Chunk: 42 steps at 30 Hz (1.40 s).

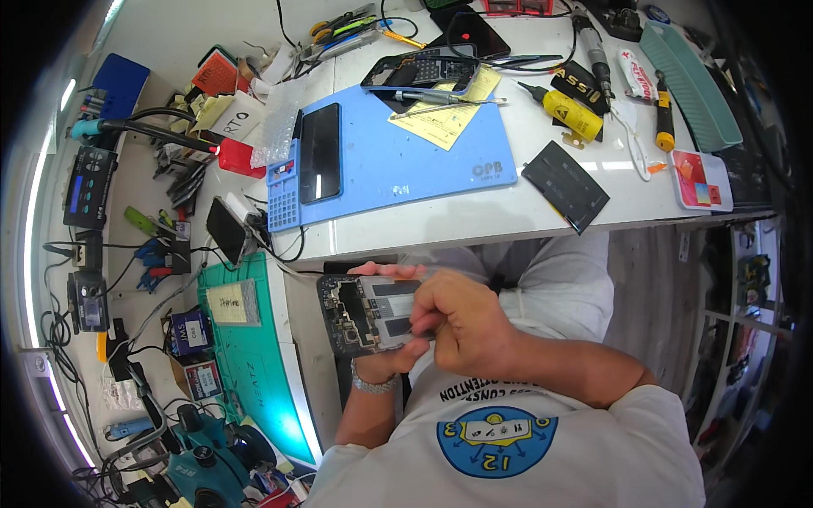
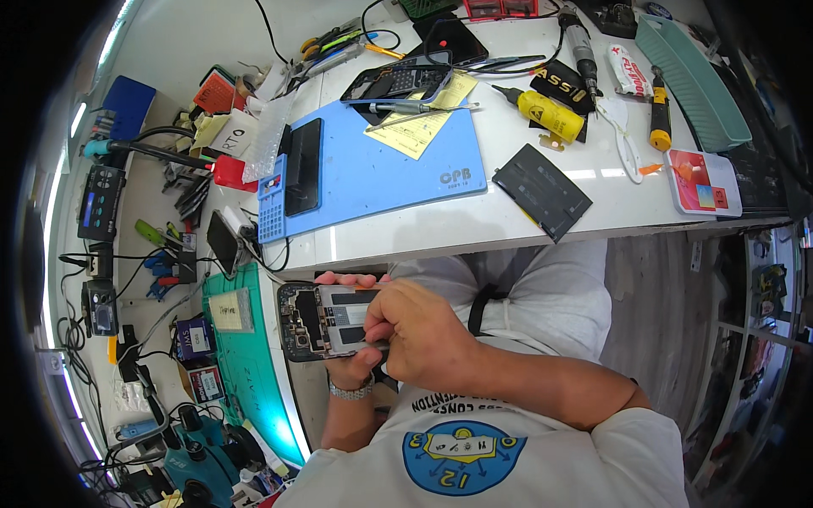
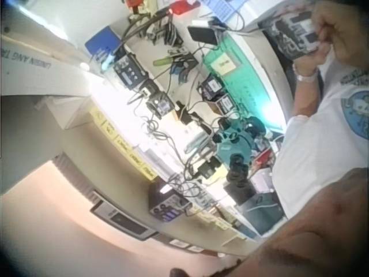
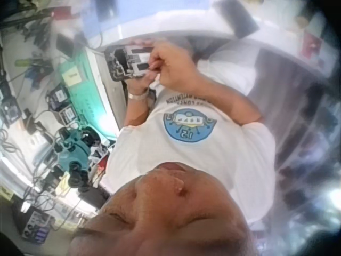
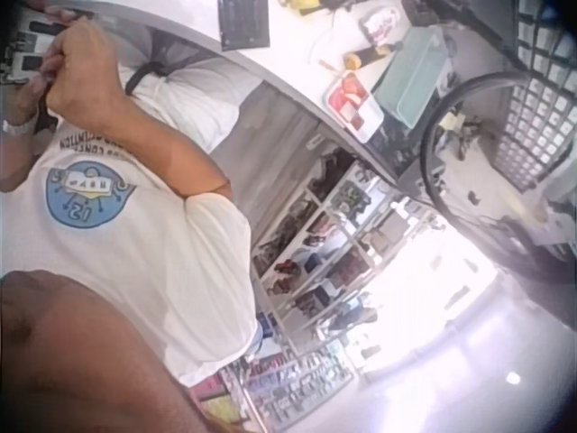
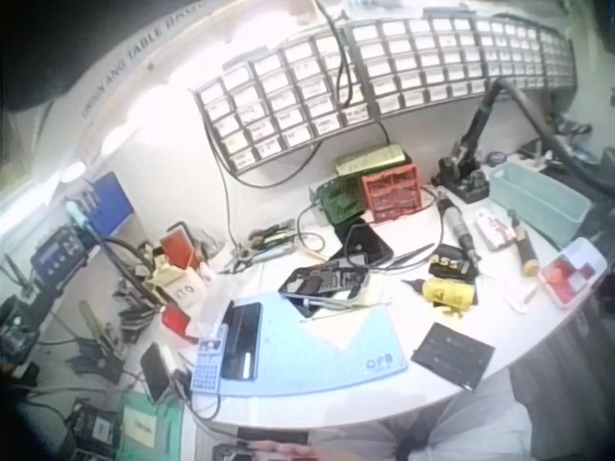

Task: The person disassembles a smartphone, removes the battery, and cleans the internal components using a plastic spudger, a white cloth, and a yellow glue bottle. The person then reassembles the phone by placing the battery back and securing internal parts.

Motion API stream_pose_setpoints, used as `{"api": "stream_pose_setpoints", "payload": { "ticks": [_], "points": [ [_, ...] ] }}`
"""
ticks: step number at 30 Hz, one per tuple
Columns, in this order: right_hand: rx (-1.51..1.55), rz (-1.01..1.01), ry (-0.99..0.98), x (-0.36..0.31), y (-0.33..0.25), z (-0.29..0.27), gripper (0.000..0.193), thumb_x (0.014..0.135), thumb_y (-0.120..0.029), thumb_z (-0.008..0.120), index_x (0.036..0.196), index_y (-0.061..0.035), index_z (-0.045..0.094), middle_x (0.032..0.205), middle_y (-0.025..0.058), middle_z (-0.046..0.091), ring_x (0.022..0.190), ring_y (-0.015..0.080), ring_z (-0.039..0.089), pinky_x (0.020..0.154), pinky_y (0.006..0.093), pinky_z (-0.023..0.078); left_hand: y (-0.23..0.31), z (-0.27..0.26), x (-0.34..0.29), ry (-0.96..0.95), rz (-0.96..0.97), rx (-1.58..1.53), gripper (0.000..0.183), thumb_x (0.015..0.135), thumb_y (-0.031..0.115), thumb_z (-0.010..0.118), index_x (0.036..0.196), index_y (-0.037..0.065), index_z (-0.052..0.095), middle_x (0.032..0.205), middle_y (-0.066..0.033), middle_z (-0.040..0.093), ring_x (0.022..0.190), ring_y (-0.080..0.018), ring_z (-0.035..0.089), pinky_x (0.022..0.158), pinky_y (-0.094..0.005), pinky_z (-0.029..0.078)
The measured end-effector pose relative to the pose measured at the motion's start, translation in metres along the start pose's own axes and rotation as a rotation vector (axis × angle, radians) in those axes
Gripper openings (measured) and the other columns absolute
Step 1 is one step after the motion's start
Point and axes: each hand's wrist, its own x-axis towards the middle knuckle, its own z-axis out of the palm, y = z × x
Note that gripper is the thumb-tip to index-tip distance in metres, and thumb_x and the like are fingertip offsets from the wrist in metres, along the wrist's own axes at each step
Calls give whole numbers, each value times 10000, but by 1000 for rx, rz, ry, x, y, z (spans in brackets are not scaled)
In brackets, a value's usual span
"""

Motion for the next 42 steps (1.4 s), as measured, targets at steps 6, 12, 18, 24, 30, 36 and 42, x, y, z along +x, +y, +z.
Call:
{"api": "stream_pose_setpoints", "payload": {
  "ticks": [6, 12, 18, 24, 30, 36, 42],
  "points": [
    [86, 114, 51, 0, 3, 5, 294, 758, 176, 653, 964, -34, 649, 911, 131, 673, 857, 344, 684, 761, 430, 591, 7, 5, -4, 133, -24, 148, 1134, 753, 322, 1054, 1623, 106, 358, 1469, -102, 538, 1408, -298, 587, 1280, -586, 448],
    [117, 79, -146, 8, 10, -12, 214, 851, 136, 726, 994, -23, 721, 998, 122, 726, 889, 322, 713, 796, 403, 592, 3, -4, -10, 110, 6, 92, 1159, 781, 314, 1037, 1665, 89, 324, 1497, -129, 547, 1440, -338, 587, 1249, -591, 488],
    [53, -10, -60, 32, -4, -34, 152, 957, -31, 832, 1087, -19, 755, 1027, 120, 730, 899, 297, 714, 813, 384, 580, 24, -14, -5, 175, -173, -285, 1357, 778, 407, 1053, 1766, 71, 187, 1548, -221, 586, 1451, -424, 614, 1178, -614, 557],
    [-158, 74, -6, 33, 1, -7, 210, 951, -114, 853, 1085, 4, 742, 997, 138, 682, 935, 337, 694, 822, 441, 570, 13, -13, -8, 173, -101, -417, 1032, 1055, 673, 665, 1769, 77, 218, 1665, -299, 488, 1490, -461, 556, 1216, -592, 518],
    [-297, 52, 50, 30, 17, 8, 191, 913, -90, 859, 1047, -5, 752, 971, 137, 696, 905, 337, 693, 765, 438, 572, 9, -4, -8, 256, -111, -383, 890, 1145, 694, 417, 1731, 31, 317, 1641, -295, 505, 1487, -414, 557, 1210, -573, 505],
    [-298, 84, 64, 25, 19, 13, 158, 908, -55, 854, 1029, -4, 767, 955, 133, 709, 869, 307, 707, 712, 406, 586, 4, -1, -12, 318, -125, -401, 994, 1116, 817, 238, 1721, 35, 346, 1617, -270, 548, 1476, -382, 571, 1248, -520, 457],
    [-319, 45, 120, 25, 19, 17, 105, 901, -35, 814, 988, -13, 760, 939, 128, 726, 917, 362, 697, 810, 476, 573, -1, 5, -11, 341, -99, -285, 999, 1115, 825, 173, 1718, 53, 363, 1567, -253, 600, 1444, -358, 600, 1244, -488, 458]
  ]
}}
